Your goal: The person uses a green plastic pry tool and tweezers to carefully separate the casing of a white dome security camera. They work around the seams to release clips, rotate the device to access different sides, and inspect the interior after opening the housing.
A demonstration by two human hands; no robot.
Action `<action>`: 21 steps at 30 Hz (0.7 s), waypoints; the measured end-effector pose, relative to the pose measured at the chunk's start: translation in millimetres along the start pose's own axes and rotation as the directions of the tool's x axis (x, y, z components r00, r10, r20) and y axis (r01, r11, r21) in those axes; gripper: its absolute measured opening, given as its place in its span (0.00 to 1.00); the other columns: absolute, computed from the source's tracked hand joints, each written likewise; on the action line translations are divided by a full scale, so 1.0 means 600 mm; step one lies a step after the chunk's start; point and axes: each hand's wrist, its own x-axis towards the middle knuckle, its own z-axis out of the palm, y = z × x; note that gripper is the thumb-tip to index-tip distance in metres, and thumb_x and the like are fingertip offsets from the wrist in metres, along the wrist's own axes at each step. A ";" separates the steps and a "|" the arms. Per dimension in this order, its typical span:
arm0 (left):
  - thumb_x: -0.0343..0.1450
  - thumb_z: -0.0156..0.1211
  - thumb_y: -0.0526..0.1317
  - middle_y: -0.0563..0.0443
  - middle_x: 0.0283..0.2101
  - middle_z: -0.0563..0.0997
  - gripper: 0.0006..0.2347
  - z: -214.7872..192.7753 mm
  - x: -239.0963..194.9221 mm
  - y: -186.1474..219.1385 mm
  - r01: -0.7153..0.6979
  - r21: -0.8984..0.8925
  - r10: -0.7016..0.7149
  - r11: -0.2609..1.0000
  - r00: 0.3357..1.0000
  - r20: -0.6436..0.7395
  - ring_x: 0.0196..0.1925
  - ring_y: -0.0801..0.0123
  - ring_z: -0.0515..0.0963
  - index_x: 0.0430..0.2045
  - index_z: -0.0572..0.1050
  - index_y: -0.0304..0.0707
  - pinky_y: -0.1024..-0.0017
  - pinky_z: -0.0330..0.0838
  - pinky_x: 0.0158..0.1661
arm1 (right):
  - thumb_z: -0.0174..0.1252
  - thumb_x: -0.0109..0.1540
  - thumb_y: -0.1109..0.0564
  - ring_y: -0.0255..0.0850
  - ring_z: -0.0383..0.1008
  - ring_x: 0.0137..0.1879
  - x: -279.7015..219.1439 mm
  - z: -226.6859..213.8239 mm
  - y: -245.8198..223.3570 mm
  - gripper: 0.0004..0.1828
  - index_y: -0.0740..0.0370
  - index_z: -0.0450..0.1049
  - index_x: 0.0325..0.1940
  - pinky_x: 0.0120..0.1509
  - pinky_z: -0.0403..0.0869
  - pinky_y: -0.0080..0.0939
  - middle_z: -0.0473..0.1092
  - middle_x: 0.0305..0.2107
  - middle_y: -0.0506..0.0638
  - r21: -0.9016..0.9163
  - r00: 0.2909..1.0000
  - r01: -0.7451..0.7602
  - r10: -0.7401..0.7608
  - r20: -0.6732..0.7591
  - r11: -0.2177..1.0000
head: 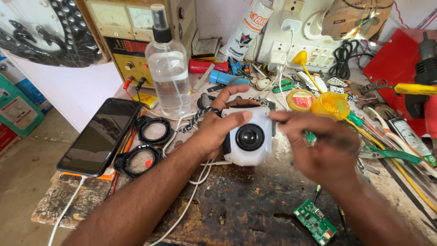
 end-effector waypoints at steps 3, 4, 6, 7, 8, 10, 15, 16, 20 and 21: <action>0.66 0.66 0.36 0.39 0.59 0.74 0.32 0.002 -0.003 0.001 -0.021 0.017 0.019 1.000 0.997 0.074 0.59 0.57 0.77 0.66 0.60 0.43 0.58 0.77 0.56 | 0.56 0.71 0.71 0.44 0.83 0.51 -0.004 -0.006 0.017 0.13 0.64 0.61 0.55 0.57 0.83 0.40 0.76 0.45 0.58 0.308 0.950 -0.258 0.299 -0.093 0.916; 0.66 0.66 0.36 0.39 0.59 0.74 0.32 0.004 -0.002 0.001 -0.023 0.016 0.021 1.000 0.997 0.068 0.59 0.56 0.77 0.67 0.60 0.43 0.58 0.77 0.56 | 0.55 0.71 0.71 0.43 0.83 0.50 -0.005 -0.011 0.026 0.14 0.64 0.59 0.56 0.58 0.82 0.39 0.77 0.46 0.58 0.398 0.923 -0.309 0.374 -0.095 0.864; 0.65 0.66 0.36 0.40 0.58 0.74 0.33 0.009 -0.002 0.007 -0.026 0.013 0.026 1.000 0.998 0.055 0.59 0.56 0.77 0.67 0.60 0.43 0.57 0.77 0.56 | 0.54 0.71 0.71 0.43 0.83 0.49 -0.009 -0.015 0.041 0.14 0.65 0.59 0.56 0.54 0.82 0.38 0.77 0.44 0.59 0.373 0.897 -0.378 0.435 -0.077 0.847; 0.66 0.66 0.36 0.40 0.59 0.74 0.33 0.013 -0.003 0.013 -0.057 0.061 0.053 0.997 0.997 0.061 0.60 0.57 0.77 0.67 0.59 0.43 0.58 0.77 0.57 | 0.54 0.70 0.71 0.43 0.82 0.49 -0.010 -0.016 0.048 0.14 0.65 0.59 0.56 0.53 0.82 0.38 0.77 0.44 0.60 0.360 0.883 -0.412 0.464 -0.069 0.837; 0.66 0.66 0.36 0.40 0.59 0.75 0.33 0.017 -0.007 0.019 -0.085 0.109 0.078 0.990 0.995 0.067 0.60 0.58 0.77 0.68 0.59 0.42 0.59 0.76 0.58 | 0.55 0.71 0.71 0.42 0.82 0.48 -0.010 -0.016 0.053 0.14 0.66 0.59 0.56 0.52 0.82 0.37 0.77 0.41 0.59 0.340 0.877 -0.423 0.474 -0.077 0.840; 0.65 0.68 0.37 0.40 0.58 0.76 0.34 0.029 -0.015 0.030 -0.218 0.354 0.189 0.909 0.975 0.114 0.60 0.59 0.78 0.68 0.58 0.41 0.60 0.75 0.59 | 0.56 0.71 0.70 0.40 0.80 0.47 -0.011 -0.017 0.063 0.15 0.66 0.59 0.58 0.52 0.80 0.35 0.75 0.37 0.59 0.300 0.864 -0.449 0.495 -0.096 0.842; 0.63 0.75 0.43 0.35 0.57 0.73 0.36 0.068 -0.013 0.042 -0.625 0.779 0.413 0.046 0.722 0.555 0.60 0.53 0.75 0.63 0.60 0.34 0.59 0.71 0.61 | 0.57 0.73 0.68 0.37 0.83 0.45 -0.013 -0.046 0.093 0.14 0.68 0.59 0.59 0.50 0.80 0.34 0.76 0.39 0.56 0.088 0.871 -0.452 0.460 -0.172 0.888; 0.61 0.75 0.41 0.35 0.57 0.74 0.36 0.075 -0.014 0.041 -0.639 0.765 0.342 -0.079 0.703 0.623 0.60 0.50 0.75 0.63 0.62 0.34 0.57 0.70 0.61 | 0.57 0.74 0.68 0.37 0.83 0.45 -0.012 -0.051 0.098 0.14 0.68 0.59 0.58 0.51 0.81 0.34 0.77 0.39 0.56 0.046 0.884 -0.433 0.434 -0.174 0.900; 0.65 0.74 0.37 0.40 0.58 0.75 0.33 0.098 -0.019 0.033 -0.667 0.614 0.083 -0.422 0.646 0.759 0.63 0.49 0.73 0.66 0.66 0.38 0.54 0.68 0.65 | 0.58 0.72 0.67 0.36 0.81 0.45 -0.004 -0.057 0.102 0.13 0.68 0.61 0.57 0.48 0.79 0.32 0.75 0.39 0.54 -0.014 0.892 -0.427 0.419 -0.168 0.904; 0.68 0.75 0.36 0.43 0.58 0.75 0.31 0.104 -0.019 0.031 -0.670 0.574 0.038 -0.470 0.635 0.772 0.63 0.51 0.73 0.67 0.66 0.40 0.55 0.68 0.67 | 0.59 0.70 0.67 0.36 0.80 0.45 -0.001 -0.057 0.102 0.14 0.69 0.62 0.55 0.45 0.77 0.32 0.74 0.40 0.54 -0.074 0.895 -0.430 0.414 -0.165 0.900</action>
